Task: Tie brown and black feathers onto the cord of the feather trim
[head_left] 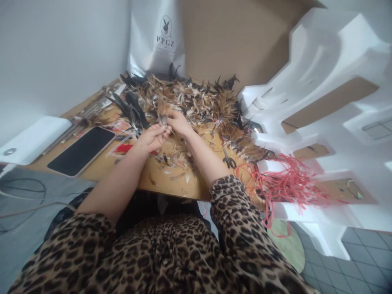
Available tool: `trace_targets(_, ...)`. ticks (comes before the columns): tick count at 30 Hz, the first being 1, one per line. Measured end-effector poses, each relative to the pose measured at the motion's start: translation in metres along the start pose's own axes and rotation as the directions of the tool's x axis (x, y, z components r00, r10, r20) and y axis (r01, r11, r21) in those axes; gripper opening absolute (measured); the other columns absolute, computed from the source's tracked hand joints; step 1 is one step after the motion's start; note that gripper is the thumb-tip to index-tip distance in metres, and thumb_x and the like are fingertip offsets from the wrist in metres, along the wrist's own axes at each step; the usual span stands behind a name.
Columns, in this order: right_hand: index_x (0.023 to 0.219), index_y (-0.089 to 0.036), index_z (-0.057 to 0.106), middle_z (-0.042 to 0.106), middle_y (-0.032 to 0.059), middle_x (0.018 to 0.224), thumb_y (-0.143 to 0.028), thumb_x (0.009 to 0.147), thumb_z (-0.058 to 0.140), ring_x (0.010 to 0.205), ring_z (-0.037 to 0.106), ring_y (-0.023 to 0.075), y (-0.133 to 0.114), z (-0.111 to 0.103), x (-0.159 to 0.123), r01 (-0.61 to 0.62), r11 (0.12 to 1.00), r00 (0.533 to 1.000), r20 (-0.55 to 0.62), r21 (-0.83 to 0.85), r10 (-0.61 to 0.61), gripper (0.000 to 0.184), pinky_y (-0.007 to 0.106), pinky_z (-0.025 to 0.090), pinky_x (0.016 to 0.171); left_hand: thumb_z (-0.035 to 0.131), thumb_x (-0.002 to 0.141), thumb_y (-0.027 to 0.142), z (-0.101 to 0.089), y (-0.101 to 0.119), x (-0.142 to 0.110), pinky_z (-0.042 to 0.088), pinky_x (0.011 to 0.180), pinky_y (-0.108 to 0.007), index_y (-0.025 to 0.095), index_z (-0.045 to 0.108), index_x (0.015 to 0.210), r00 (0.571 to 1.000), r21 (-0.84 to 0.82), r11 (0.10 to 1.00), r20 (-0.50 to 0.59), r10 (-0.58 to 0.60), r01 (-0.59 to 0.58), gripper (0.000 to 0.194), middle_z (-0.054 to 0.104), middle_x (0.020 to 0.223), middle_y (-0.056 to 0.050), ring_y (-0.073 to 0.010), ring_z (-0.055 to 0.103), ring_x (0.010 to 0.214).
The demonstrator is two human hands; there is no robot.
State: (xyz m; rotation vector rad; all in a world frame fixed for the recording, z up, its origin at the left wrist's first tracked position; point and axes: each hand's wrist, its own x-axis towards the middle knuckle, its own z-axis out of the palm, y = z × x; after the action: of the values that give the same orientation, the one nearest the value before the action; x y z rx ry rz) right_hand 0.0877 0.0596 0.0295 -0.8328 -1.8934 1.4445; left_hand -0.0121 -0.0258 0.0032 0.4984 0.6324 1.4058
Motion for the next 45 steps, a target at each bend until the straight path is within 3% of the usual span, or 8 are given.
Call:
trace_targets(6, 0.094, -0.017, 0.060, 0.066, 0.0024, 0.088, -0.027, 0.075, 0.062, 0.081, 0.060, 0.0107, 0.020, -0.024, -0.055, 0.111, 0.994, 0.974, -0.197, -0.013, -0.112, 0.022, 0.026, 0.049, 0.084, 0.051, 0.082, -0.001, 0.003, 0.000, 0.004, 0.050, 0.061, -0.008, 0.010, 0.064, 0.073, 0.995, -0.130, 0.991, -0.094, 0.017, -0.029, 0.018, 0.066, 0.072, -0.003, -0.0027, 0.063, 0.062)
trace_targets(15, 0.100, -0.019, 0.062, 0.065, 0.0060, 0.103, -0.033, 0.080, 0.058, 0.099, 0.057, 0.0163, 0.001, -0.023, -0.082, 0.239, 0.889, 0.945, -0.119, -0.392, -0.306, 0.025, 0.032, 0.042, 0.096, 0.056, 0.080, 0.001, 0.001, -0.003, 0.004, 0.050, 0.061, -0.007, 0.011, 0.063, 0.075, 0.993, -0.060, 0.998, -0.117, -0.033, 0.027, 0.013, 0.066, 0.074, -0.003, -0.0026, 0.063, 0.063)
trace_targets(18, 0.090, -0.017, 0.065, 0.066, 0.0045, 0.092, -0.040, 0.078, 0.060, 0.089, 0.059, 0.0144, 0.003, -0.022, -0.080, 0.190, 0.943, 0.952, -0.185, -0.273, -0.245, 0.026, 0.028, 0.045, 0.088, 0.056, 0.080, 0.001, 0.000, -0.004, 0.005, 0.051, 0.062, -0.008, 0.010, 0.063, 0.075, 0.994, -0.032, 0.999, -0.112, -0.012, 0.008, 0.013, 0.067, 0.074, -0.004, -0.0030, 0.063, 0.063)
trace_targets(21, 0.079, -0.015, 0.065, 0.067, 0.0021, 0.078, -0.048, 0.075, 0.062, 0.075, 0.059, 0.0110, 0.010, -0.019, -0.075, 0.058, 0.998, 0.978, -0.201, -0.026, -0.062, 0.034, 0.024, 0.046, 0.078, 0.054, 0.080, 0.000, -0.002, -0.006, 0.007, 0.051, 0.062, -0.010, 0.009, 0.064, 0.074, 0.997, 0.011, 1.000, -0.078, 0.029, -0.028, 0.015, 0.067, 0.073, -0.005, -0.0043, 0.064, 0.062)
trace_targets(28, 0.068, -0.015, 0.062, 0.062, -0.0020, 0.059, -0.046, 0.054, 0.078, 0.057, 0.053, 0.0074, 0.021, -0.017, -0.067, -0.100, 0.937, 0.978, -0.141, 0.336, 0.155, 0.037, 0.022, 0.043, 0.065, 0.059, 0.078, 0.001, -0.005, -0.009, 0.010, 0.052, 0.061, -0.013, 0.006, 0.065, 0.073, 0.998, 0.095, 0.994, -0.019, 0.055, -0.053, 0.010, 0.069, 0.072, -0.008, -0.0080, 0.066, 0.062)
trace_targets(34, 0.074, -0.015, 0.064, 0.063, -0.0005, 0.069, -0.037, 0.072, 0.065, 0.063, 0.052, 0.0097, 0.020, -0.035, -0.071, 0.133, 0.985, 0.972, -0.180, -0.109, -0.151, 0.022, 0.024, 0.041, 0.066, 0.064, 0.075, 0.004, -0.010, -0.007, 0.012, 0.050, 0.053, -0.014, 0.007, 0.063, 0.073, 0.995, 0.151, 0.989, -0.103, 0.011, 0.005, 0.004, 0.071, 0.076, -0.010, -0.0107, 0.068, 0.063)
trace_targets(39, 0.078, -0.016, 0.065, 0.064, 0.0034, 0.081, -0.034, 0.084, 0.054, 0.081, 0.055, 0.0140, 0.017, -0.045, -0.073, 0.380, 0.780, 0.881, -0.061, -0.498, -0.468, 0.022, 0.028, 0.041, 0.081, 0.062, 0.076, 0.003, -0.011, -0.006, 0.009, 0.049, 0.046, -0.013, 0.006, 0.064, 0.075, 0.989, 0.208, 0.970, -0.096, -0.110, 0.128, 0.004, 0.072, 0.079, -0.012, -0.0106, 0.067, 0.058)
trace_targets(45, 0.088, -0.018, 0.068, 0.064, 0.0062, 0.092, -0.037, 0.089, 0.048, 0.091, 0.054, 0.0167, 0.017, -0.049, -0.074, 0.409, 0.578, 0.862, 0.089, -0.706, -0.500, 0.028, 0.032, 0.036, 0.086, 0.055, 0.080, 0.002, -0.010, -0.004, 0.007, 0.047, 0.041, -0.011, 0.005, 0.067, 0.074, 0.978, 0.162, 0.966, -0.083, -0.192, 0.203, 0.014, 0.070, 0.069, -0.009, -0.0077, 0.063, 0.050)
